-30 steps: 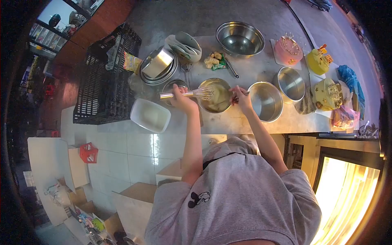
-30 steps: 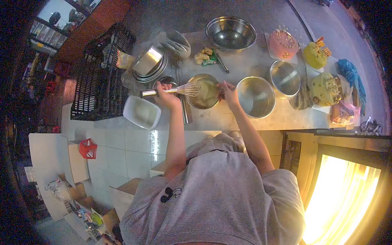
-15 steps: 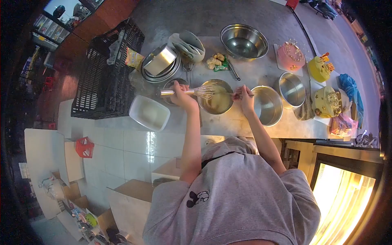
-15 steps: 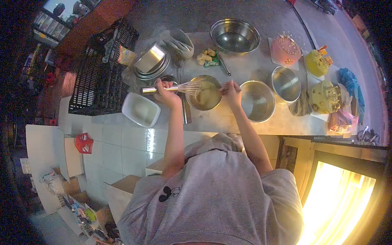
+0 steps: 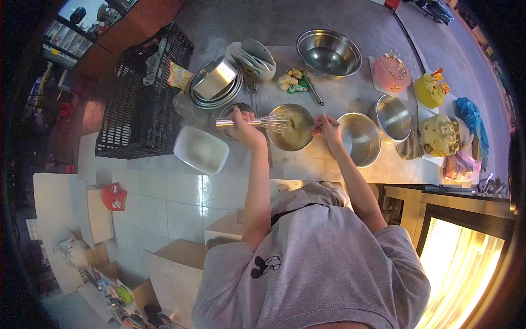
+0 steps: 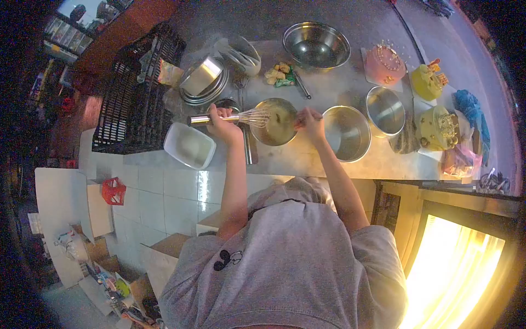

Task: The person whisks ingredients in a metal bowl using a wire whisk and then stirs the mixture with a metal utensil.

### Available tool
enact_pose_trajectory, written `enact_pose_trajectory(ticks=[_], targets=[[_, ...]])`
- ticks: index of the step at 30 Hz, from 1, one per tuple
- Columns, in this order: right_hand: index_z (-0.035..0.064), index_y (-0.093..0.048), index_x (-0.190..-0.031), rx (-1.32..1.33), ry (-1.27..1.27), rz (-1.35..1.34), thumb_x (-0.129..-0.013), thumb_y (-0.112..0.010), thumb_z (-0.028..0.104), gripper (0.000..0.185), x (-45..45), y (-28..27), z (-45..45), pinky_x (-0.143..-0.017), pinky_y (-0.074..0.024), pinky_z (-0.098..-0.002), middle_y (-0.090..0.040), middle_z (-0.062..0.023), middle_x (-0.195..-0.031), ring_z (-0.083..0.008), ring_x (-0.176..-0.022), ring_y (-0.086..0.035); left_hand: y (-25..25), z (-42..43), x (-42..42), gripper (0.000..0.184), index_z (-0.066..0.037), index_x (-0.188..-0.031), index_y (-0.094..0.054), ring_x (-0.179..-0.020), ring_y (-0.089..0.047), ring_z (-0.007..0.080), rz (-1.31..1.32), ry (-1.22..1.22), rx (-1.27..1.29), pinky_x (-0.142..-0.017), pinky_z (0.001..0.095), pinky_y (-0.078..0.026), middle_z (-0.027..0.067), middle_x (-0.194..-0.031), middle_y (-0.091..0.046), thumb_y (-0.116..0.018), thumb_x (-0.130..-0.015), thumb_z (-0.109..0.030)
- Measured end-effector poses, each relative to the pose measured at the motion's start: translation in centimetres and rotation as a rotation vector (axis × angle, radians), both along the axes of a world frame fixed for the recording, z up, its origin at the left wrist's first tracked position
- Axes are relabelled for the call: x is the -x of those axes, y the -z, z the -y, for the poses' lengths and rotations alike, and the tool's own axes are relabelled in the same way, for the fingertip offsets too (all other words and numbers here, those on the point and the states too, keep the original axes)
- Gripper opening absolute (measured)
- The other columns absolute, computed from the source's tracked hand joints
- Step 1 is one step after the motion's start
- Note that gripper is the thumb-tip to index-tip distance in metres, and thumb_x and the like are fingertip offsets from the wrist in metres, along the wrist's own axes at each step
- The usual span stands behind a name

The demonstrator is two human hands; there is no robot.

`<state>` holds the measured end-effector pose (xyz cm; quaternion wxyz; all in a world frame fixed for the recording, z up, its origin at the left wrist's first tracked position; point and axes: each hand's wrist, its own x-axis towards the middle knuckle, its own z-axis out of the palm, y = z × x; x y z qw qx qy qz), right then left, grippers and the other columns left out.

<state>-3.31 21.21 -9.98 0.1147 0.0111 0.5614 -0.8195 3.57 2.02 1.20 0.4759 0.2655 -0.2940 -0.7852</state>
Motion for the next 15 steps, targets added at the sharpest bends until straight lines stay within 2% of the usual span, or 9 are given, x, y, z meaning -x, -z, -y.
enact_pose_trajectory(ticks=[2,3,5,6,8,11,12,14,15], targets=[[0.0008,-0.053,-0.082,-0.098,-0.365,0.182,-0.085,-0.039,0.034,0.036,0.4,-0.5,-0.9,-0.046,-0.0454,-0.0251,-0.055,-0.0099,-0.062,-0.0161,-0.048,-0.053,0.0,0.1,0.0,0.027,-0.01,-0.056,-0.033,-0.048,-0.032,0.0077,0.013,0.001,-0.011,-0.05,0.0228,-0.033,-0.0021,-0.052,-0.033,-0.053,-0.075,-0.012],[0.0008,-0.053,-0.082,-0.099,-0.364,0.183,-0.085,-0.039,0.034,0.036,0.1,-0.9,-0.6,-0.046,-0.0454,-0.0251,-0.055,-0.0099,-0.062,-0.0161,-0.048,-0.053,0.0,0.2,-0.1,0.027,-0.01,-0.056,-0.033,-0.048,-0.031,0.0075,0.005,0.003,-0.003,-0.05,0.0225,-0.033,-0.0023,-0.052,-0.032,-0.053,-0.075,-0.012],[0.0002,-0.054,-0.084,0.022,0.073,0.074,-0.085,-0.038,0.034,0.037,-0.6,-1.7,0.5,-0.045,-0.0454,-0.0253,-0.055,-0.0099,-0.061,-0.0168,-0.048,-0.054,0.2,0.3,0.0,0.027,-0.01,-0.056,-0.033,-0.048,-0.031,0.0073,-0.004,0.001,0.002,-0.05,0.0223,-0.033,-0.0025,-0.051,-0.032,-0.053,-0.075,-0.012],[0.0002,-0.054,-0.084,0.021,0.072,0.077,-0.085,-0.038,0.034,0.037,-0.5,-1.5,0.2,-0.045,-0.0454,-0.0253,-0.055,-0.0099,-0.061,-0.0168,-0.048,-0.054,0.1,0.3,-0.1,0.028,-0.01,-0.056,-0.032,-0.047,-0.031,0.0072,0.004,-0.001,-0.013,-0.05,0.0221,-0.033,-0.0027,-0.051,-0.031,-0.053,-0.075,-0.012],[0.0001,-0.052,-0.088,-0.129,-0.34,0.157,-0.085,-0.038,0.033,0.036,0.2,-1.3,-0.7,-0.046,-0.0459,-0.026,-0.055,-0.0104,-0.062,-0.0167,-0.049,-0.054,0.0,0.3,0.0,0.028,-0.011,-0.056,-0.032,-0.047,-0.031,0.0071,0.011,-0.003,-0.028,-0.05,0.022,-0.033,-0.0029,-0.051,-0.031,-0.053,-0.075,-0.012],[0.0001,-0.053,-0.088,0.14,0.035,0.109,-0.085,-0.038,0.034,0.037,-0.2,-2.7,0.9,-0.044,-0.0453,-0.0261,-0.055,-0.0106,-0.059,-0.0171,-0.044,-0.053,0.3,0.5,0.1,0.028,-0.011,-0.056,-0.032,-0.047,-0.03,0.0069,0.012,-0.009,-0.044,-0.05,0.0218,-0.032,-0.0034,-0.051,-0.029,-0.053,-0.075,-0.012],[0.0001,-0.053,-0.088,0.142,0.035,0.111,-0.085,-0.038,0.034,0.037,0.2,-2.2,0.7,-0.044,-0.0453,-0.0261,-0.055,-0.0106,-0.059,-0.0171,-0.044,-0.053,0.7,0.6,0.1,0.028,-0.011,-0.057,-0.031,-0.047,-0.03,0.0068,0.005,-0.002,-0.038,-0.05,0.0219,-0.032,-0.0034,-0.05,-0.029,-0.053,-0.075,-0.012],[-0.0006,-0.052,-0.091,-0.175,-0.366,0.197,-0.085,-0.037,0.036,0.04,1.6,-0.7,-0.2,-0.046,-0.0458,-0.0265,-0.055,-0.0117,-0.06,-0.0167,-0.046,-0.053,0.6,0.7,0.1,0.028,-0.011,-0.057,-0.031,-0.047,-0.03,0.0068,-0.003,0.01,-0.028,-0.05,0.0221,-0.032,-0.0035,-0.05,-0.029,-0.053,-0.075,-0.012],[-0.0006,-0.052,-0.091,-0.174,-0.363,0.196,-0.085,-0.037,0.036,0.04,1.2,-1.4,0.1,-0.046,-0.0458,-0.0265,-0.055,-0.0117,-0.06,-0.0167,-0.046,-0.053,0.4,0.7,0.0,0.028,-0.011,-0.057,-0.031,-0.047,-0.03,0.0068,-0.004,0.015,-0.028,-0.05,0.0223,-0.033,-0.0035,-0.05,-0.029,-0.053,-0.075,-0.012]])
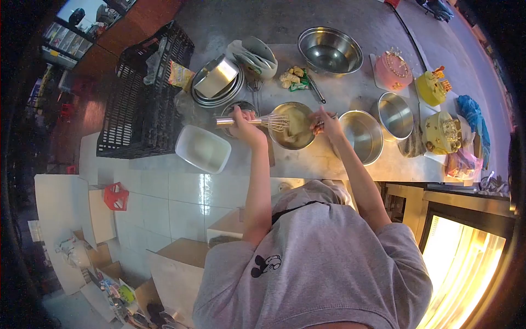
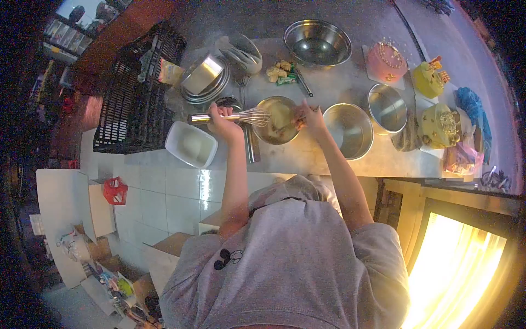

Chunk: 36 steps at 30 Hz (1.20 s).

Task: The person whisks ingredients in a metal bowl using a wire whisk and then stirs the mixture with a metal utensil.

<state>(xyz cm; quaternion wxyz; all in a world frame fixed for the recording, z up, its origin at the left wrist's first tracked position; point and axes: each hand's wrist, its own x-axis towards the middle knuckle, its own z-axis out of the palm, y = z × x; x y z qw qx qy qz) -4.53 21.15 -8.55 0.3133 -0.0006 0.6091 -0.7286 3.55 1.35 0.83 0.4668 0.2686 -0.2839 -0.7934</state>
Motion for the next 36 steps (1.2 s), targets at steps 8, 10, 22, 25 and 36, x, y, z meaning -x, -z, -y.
enact_pose_trajectory(ticks=[8,10,22,25,36], targets=[[-0.0023,-0.056,-0.082,0.217,0.195,-0.041,-0.083,-0.035,0.044,0.051,-1.0,-2.1,-0.1,-0.039,-0.0436,-0.0246,-0.055,-0.0132,-0.059,-0.0173,-0.043,-0.053,0.0,0.0,0.1,0.028,-0.011,-0.058,-0.031,-0.047,-0.03,0.007,0.01,0.004,0.017,-0.051,0.0227,-0.035,-0.0031,-0.05,-0.03,-0.053,-0.075,-0.012],[-0.0027,-0.056,-0.083,0.094,0.248,-0.082,-0.083,-0.035,0.045,0.052,-1.0,-1.3,0.0,-0.039,-0.0433,-0.0243,-0.055,-0.0131,-0.059,-0.0169,-0.043,-0.052,0.1,0.1,0.2,0.028,-0.01,-0.057,-0.031,-0.046,-0.031,0.0072,0.025,-0.012,-0.001,-0.051,0.0229,-0.035,-0.0027,-0.049,-0.03,-0.053,-0.075,-0.011],[-0.0028,-0.055,-0.076,-0.016,0.152,-0.164,-0.084,-0.037,0.042,0.049,-0.3,-0.8,-1.1,-0.04,-0.0428,-0.0244,-0.054,-0.0085,-0.057,-0.014,-0.044,-0.052,-0.2,0.3,-0.2,0.029,-0.01,-0.055,-0.03,-0.048,-0.032,0.0081,0.051,0.017,0.017,-0.056,0.024,-0.038,-0.0021,-0.051,-0.03,-0.05,-0.076,-0.012],[-0.0028,-0.055,-0.078,-0.021,0.137,-0.178,-0.084,-0.037,0.041,0.048,0.0,-0.9,-1.6,-0.041,-0.0429,-0.0246,-0.054,-0.0081,-0.057,-0.014,-0.044,-0.051,-0.3,0.3,-0.4,0.025,-0.009,-0.056,-0.034,-0.046,-0.033,0.0101,0.047,-0.007,0.046,-0.055,0.0273,-0.04,-0.0001,-0.052,-0.033,-0.054,-0.071,-0.013],[-0.0025,-0.055,-0.088,0.093,0.336,-0.159,-0.084,-0.037,0.041,0.047,0.3,-0.1,-0.8,-0.042,-0.0434,-0.0245,-0.054,-0.0091,-0.058,-0.0155,-0.044,-0.051,-0.3,-0.3,-0.4,0.03,-0.01,-0.053,-0.031,-0.045,-0.031,0.007,-0.007,0.074,0.05,-0.059,0.0257,-0.04,-0.0026,-0.05,-0.03,-0.052,-0.073,-0.012]])
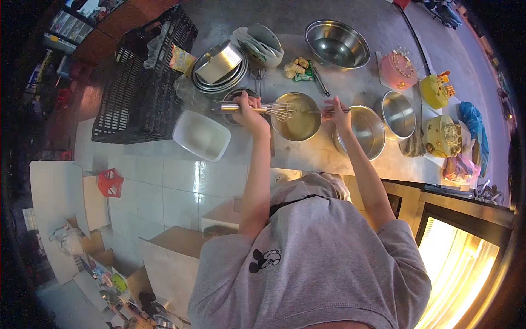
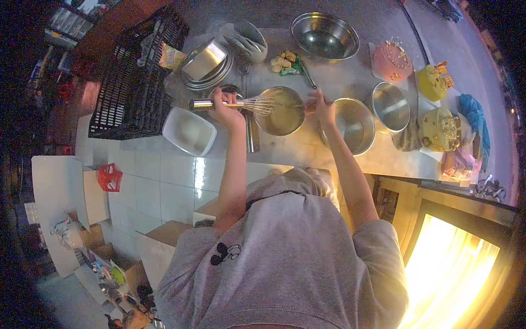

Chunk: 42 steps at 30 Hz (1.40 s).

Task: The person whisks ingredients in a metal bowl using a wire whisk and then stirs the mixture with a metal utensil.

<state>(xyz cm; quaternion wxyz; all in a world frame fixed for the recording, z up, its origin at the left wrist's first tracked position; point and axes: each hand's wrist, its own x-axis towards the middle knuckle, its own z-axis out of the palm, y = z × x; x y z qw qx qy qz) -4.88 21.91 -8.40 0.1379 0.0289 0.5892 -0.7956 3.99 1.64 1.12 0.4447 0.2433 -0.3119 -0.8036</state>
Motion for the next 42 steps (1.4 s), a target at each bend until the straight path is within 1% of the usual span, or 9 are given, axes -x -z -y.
enact_pose_trajectory(ticks=[2,5,8,11,23,26,29,32,42], targets=[[-0.0016,-0.054,-0.091,-0.24,-0.378,0.129,-0.084,-0.037,0.039,0.045,0.9,0.7,-1.0,-0.045,-0.044,-0.0246,-0.054,-0.0089,-0.06,-0.0153,-0.049,-0.052,-0.1,0.0,0.0,0.03,-0.01,-0.053,-0.031,-0.045,-0.031,0.007,0.005,0.011,0.002,-0.059,0.0258,-0.04,-0.0026,-0.05,-0.03,-0.052,-0.073,-0.013],[-0.001,-0.053,-0.093,0.08,-0.096,0.134,-0.085,-0.036,0.038,0.043,0.3,-0.1,-0.2,-0.043,-0.0439,-0.0248,-0.054,-0.0091,-0.06,-0.0156,-0.048,-0.052,0.1,-0.1,0.2,0.03,-0.01,-0.054,-0.031,-0.044,-0.031,0.0073,-0.015,0.033,-0.01,-0.06,0.0264,-0.04,-0.0026,-0.05,-0.03,-0.053,-0.073,-0.013],[0.0006,-0.052,-0.097,-0.174,-0.325,0.176,-0.085,-0.035,0.038,0.043,0.9,1.6,-0.9,-0.046,-0.0447,-0.025,-0.054,-0.0091,-0.061,-0.0153,-0.048,-0.052,0.3,0.0,0.2,0.029,-0.01,-0.054,-0.03,-0.044,-0.031,0.0076,-0.024,0.023,-0.013,-0.06,0.027,-0.04,-0.0024,-0.05,-0.03,-0.053,-0.073,-0.013],[0.0007,-0.052,-0.1,0.084,-0.15,0.173,-0.085,-0.035,0.039,0.044,-0.4,-1.1,-0.1,-0.045,-0.0447,-0.0257,-0.053,-0.0095,-0.059,-0.0159,-0.044,-0.051,-0.1,-0.1,0.4,0.029,-0.011,-0.054,-0.03,-0.044,-0.031,0.0076,0.012,0.002,-0.023,-0.06,0.0275,-0.04,-0.0025,-0.05,-0.029,-0.053,-0.073,-0.013],[0.0006,-0.051,-0.103,-0.136,-0.404,0.144,-0.085,-0.033,0.04,0.047,0.4,-1.1,-0.2,-0.046,-0.0447,-0.0246,-0.052,-0.009,-0.058,-0.0144,-0.048,-0.052,-0.2,-0.2,0.3,0.03,-0.01,-0.055,-0.031,-0.045,-0.031,0.0071,0.005,0.012,-0.045,-0.058,0.0265,-0.041,-0.0023,-0.05,-0.03,-0.054,-0.073,-0.013],[0.0004,-0.053,-0.097,-0.014,-0.049,0.04,-0.085,-0.034,0.038,0.044,0.9,-0.3,0.6,-0.04,-0.0445,-0.0251,-0.054,-0.0095,-0.057,-0.0153,-0.045,-0.053,-0.6,-0.1,0.3,0.03,-0.011,-0.053,-0.03,-0.045,-0.03,0.0093,0.054,-0.036,0.0,-0.059,0.0301,-0.039,-0.0002,-0.051,-0.031,-0.053,-0.071,-0.015],[0.0,-0.054,-0.095,-0.226,-0.383,0.145,-0.085,-0.035,0.037,0.043,1.6,-0.1,-0.2,-0.038,-0.0438,-0.0255,-0.053,-0.0096,-0.055,-0.0157,-0.042,-0.052,-0.2,0.2,0.4,0.03,-0.011,-0.053,-0.03,-0.045,-0.031,0.0093,0.015,-0.007,0.011,-0.057,0.0282,-0.039,0.0,-0.051,-0.032,-0.054,-0.071,-0.016],[-0.0008,-0.055,-0.092,0.058,-0.149,0.173,-0.085,-0.035,0.038,0.043,0.7,-0.7,0.7,-0.036,-0.0435,-0.0256,-0.052,-0.0097,-0.052,-0.0167,-0.038,-0.05,-0.4,-0.2,0.4,0.03,-0.011,-0.053,-0.03,-0.045,-0.031,0.0093,0.017,-0.005,0.0,-0.056,0.0275,-0.039,0.0001,-0.051,-0.032,-0.054,-0.07,-0.015],[-0.0019,-0.054,-0.087,-0.099,-0.197,0.167,-0.084,-0.034,0.041,0.047,0.6,-0.3,-0.3,-0.044,-0.0473,-0.0274,-0.053,-0.0096,-0.06,-0.0168,-0.047,-0.054,0.0,-0.1,0.1,0.03,-0.011,-0.054,-0.03,-0.043,-0.029,0.0082,0.016,0.024,0.004,-0.057,0.0267,-0.039,-0.0014,-0.05,-0.029,-0.054,-0.072,-0.014]])
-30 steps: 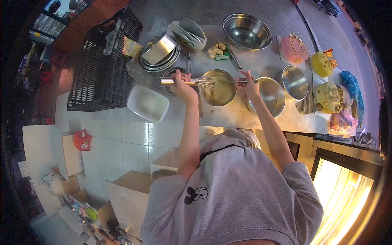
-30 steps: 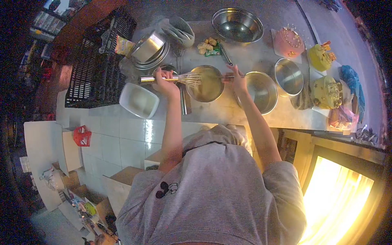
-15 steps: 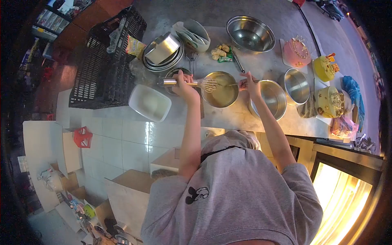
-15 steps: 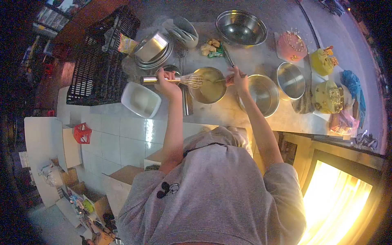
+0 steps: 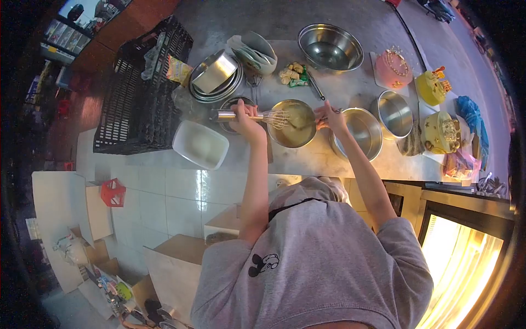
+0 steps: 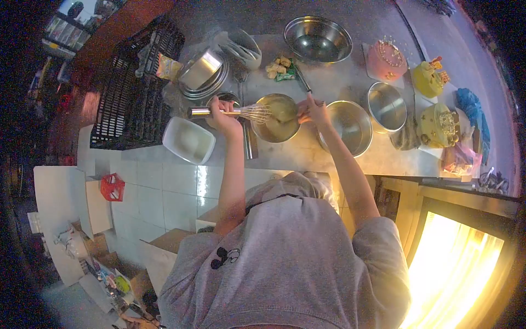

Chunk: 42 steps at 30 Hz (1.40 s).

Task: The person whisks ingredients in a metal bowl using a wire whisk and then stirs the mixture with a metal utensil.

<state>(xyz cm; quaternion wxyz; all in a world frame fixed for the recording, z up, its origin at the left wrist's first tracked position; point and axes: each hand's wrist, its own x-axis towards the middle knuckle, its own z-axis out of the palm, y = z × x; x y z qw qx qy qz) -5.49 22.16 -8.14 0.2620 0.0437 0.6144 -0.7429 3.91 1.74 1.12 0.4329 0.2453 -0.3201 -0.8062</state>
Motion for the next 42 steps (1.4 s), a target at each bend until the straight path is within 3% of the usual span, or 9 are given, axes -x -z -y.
enact_pose_trajectory(ticks=[10,15,16,20,22,34,37,40,42], targets=[[-0.0008,-0.051,-0.091,0.059,-0.02,0.072,-0.084,-0.033,0.044,0.049,-0.2,0.5,-0.1,-0.047,-0.0466,-0.0303,-0.055,-0.0105,-0.062,-0.0187,-0.048,-0.054,-0.1,-0.2,-0.2,0.028,-0.011,-0.057,-0.033,-0.05,-0.036,0.0087,-0.042,-0.005,0.014,-0.057,0.0252,-0.039,-0.0027,-0.054,-0.032,-0.055,-0.073,-0.014],[-0.0013,-0.055,-0.079,0.141,-0.028,-0.18,-0.084,-0.037,0.027,0.034,1.1,4.9,-0.2,-0.044,-0.0429,-0.0313,-0.055,-0.0139,-0.059,-0.0191,-0.047,-0.053,-0.4,-0.9,-0.4,0.025,-0.002,-0.087,-0.049,-0.071,-0.048,0.0153,0.123,0.019,0.035,-0.067,0.0276,-0.04,0.0064,-0.078,-0.049,-0.05,-0.075,-0.024],[-0.0017,-0.054,-0.084,-0.053,-0.101,0.016,-0.084,-0.038,0.03,0.035,-0.3,-2.1,-0.4,-0.045,-0.0443,-0.0318,-0.056,-0.0149,-0.061,-0.0189,-0.048,-0.053,-1.0,-0.9,-0.9,0.026,-0.002,-0.089,-0.048,-0.073,-0.048,0.0156,0.163,0.075,0.028,-0.067,0.0279,-0.041,0.0063,-0.079,-0.049,-0.051,-0.074,-0.024],[0.0001,-0.055,-0.083,0.108,0.185,-0.186,-0.085,-0.036,0.037,0.041,0.0,0.1,-0.2,-0.038,-0.0424,-0.0261,-0.055,-0.0086,-0.056,-0.0174,-0.042,-0.053,-1.1,-0.9,-0.9,0.026,-0.011,-0.057,-0.034,-0.052,-0.035,0.0118,0.064,0.004,0.112,-0.063,0.0285,-0.039,-0.0004,-0.053,-0.029,-0.049,-0.076,-0.02],[0.0003,-0.056,-0.072,-0.21,-0.098,-0.036,-0.085,-0.037,0.034,0.041,-0.4,-1.6,-0.5,-0.038,-0.0416,-0.025,-0.054,-0.0067,-0.052,-0.0159,-0.04,-0.052,-1.7,-1.2,-0.6,0.029,-0.012,-0.055,-0.029,-0.05,-0.029,0.0095,0.067,0.01,0.088,-0.061,0.0264,-0.037,-0.0018,-0.05,-0.024,-0.048,-0.076,-0.019],[-0.0004,-0.055,-0.066,0.117,0.251,-0.097,-0.085,-0.038,0.034,0.042,-0.8,-1.9,1.0,-0.037,-0.0433,-0.0268,-0.053,-0.0075,-0.049,-0.0154,-0.04,-0.052,-2.2,-1.8,-0.7,0.029,-0.01,-0.055,-0.029,-0.05,-0.031,0.01,0.069,0.021,0.13,-0.056,0.026,-0.035,-0.001,-0.051,-0.027,-0.051,-0.073,-0.019],[-0.001,-0.055,-0.068,-0.202,-0.125,-0.042,-0.084,-0.04,0.033,0.04,-0.4,-1.6,0.0,-0.038,-0.0448,-0.0289,-0.054,-0.0084,-0.051,-0.0178,-0.041,-0.053,-1.7,-1.5,-0.9,0.03,-0.011,-0.055,-0.028,-0.05,-0.031,0.0102,0.075,0.016,0.125,-0.057,0.0257,-0.036,-0.0007,-0.052,-0.028,-0.05,-0.073,-0.02],[-0.0033,-0.055,-0.065,0.156,0.243,0.029,-0.082,-0.044,0.026,0.035,-1.0,-1.5,0.0,-0.037,-0.0426,-0.0282,-0.055,-0.0124,-0.053,-0.0194,-0.039,-0.051,-1.8,-1.8,-0.7,0.03,-0.011,-0.056,-0.028,-0.051,-0.031,0.0093,0.058,-0.005,0.107,-0.056,0.0248,-0.036,-0.001,-0.053,-0.029,-0.051,-0.073,-0.022],[-0.0032,-0.056,-0.068,-0.088,0.03,0.053,-0.081,-0.045,0.023,0.031,-0.9,-1.6,-0.8,-0.042,-0.044,-0.0291,-0.056,-0.0119,-0.055,-0.0182,-0.044,-0.054,-0.8,-1.4,-0.5,0.028,-0.011,-0.058,-0.031,-0.051,-0.033,0.0091,0.092,-0.003,0.166,-0.055,0.0239,-0.035,-0.0012,-0.053,-0.031,-0.052,-0.073,-0.022]])
